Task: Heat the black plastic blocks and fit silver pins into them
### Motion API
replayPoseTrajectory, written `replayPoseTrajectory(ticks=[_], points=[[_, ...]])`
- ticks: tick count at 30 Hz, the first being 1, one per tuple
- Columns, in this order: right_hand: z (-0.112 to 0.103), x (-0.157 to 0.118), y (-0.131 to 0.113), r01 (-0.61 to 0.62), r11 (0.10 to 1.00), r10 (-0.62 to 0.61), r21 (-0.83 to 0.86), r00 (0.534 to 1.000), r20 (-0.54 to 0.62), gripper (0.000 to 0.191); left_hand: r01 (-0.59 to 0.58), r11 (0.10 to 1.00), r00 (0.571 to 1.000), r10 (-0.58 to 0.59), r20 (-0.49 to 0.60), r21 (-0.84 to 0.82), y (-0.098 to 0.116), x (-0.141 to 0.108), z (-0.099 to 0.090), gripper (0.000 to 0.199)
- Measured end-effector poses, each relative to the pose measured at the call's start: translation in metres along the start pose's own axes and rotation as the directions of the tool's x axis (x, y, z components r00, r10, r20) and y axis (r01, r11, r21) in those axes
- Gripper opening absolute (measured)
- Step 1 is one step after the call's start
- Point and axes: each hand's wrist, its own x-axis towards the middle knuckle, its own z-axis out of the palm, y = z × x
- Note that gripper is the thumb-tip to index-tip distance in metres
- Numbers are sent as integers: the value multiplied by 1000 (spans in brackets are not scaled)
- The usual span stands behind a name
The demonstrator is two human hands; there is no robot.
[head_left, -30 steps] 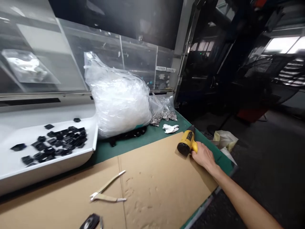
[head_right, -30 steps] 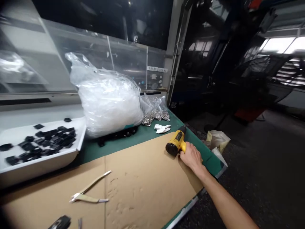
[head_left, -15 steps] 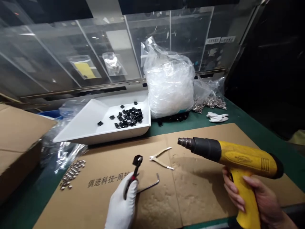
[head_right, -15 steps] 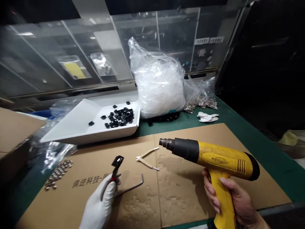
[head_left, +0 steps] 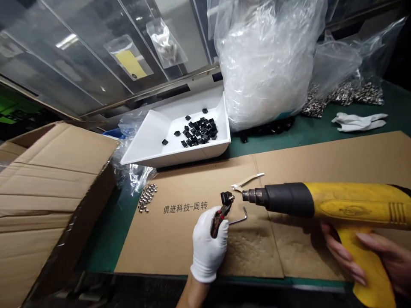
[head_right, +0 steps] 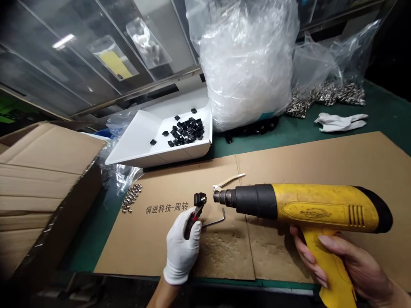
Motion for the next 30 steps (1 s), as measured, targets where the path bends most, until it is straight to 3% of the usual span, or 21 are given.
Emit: replayPoseTrajectory(ticks=[5,9,14,21,26,30], points=[[6,-4,-1,-34,998,36,56,998,-43,40,29,1000,999,-29,34,2,2,1,-3,32],[10,-5,-3,-35,993,42,111,998,-56,35,155,987,984,-149,99,-52,8,5,-11,36],[-8,4,1,-67,994,63,82,997,51,46,369,906,904,-299,305,-209,21,15,-24,48],[-14,7,0,-77,995,74,58,996,56,48,578,705,768,-300,566,-410,19,24,-27,61],[-3,4,-7,-70,995,69,70,997,20,50,690,523,704,-323,633,-500,11,26,-25,62],[6,1,-13,-57,994,55,96,998,19,47,701,541,680,-313,663,-464,12,30,-26,61]])
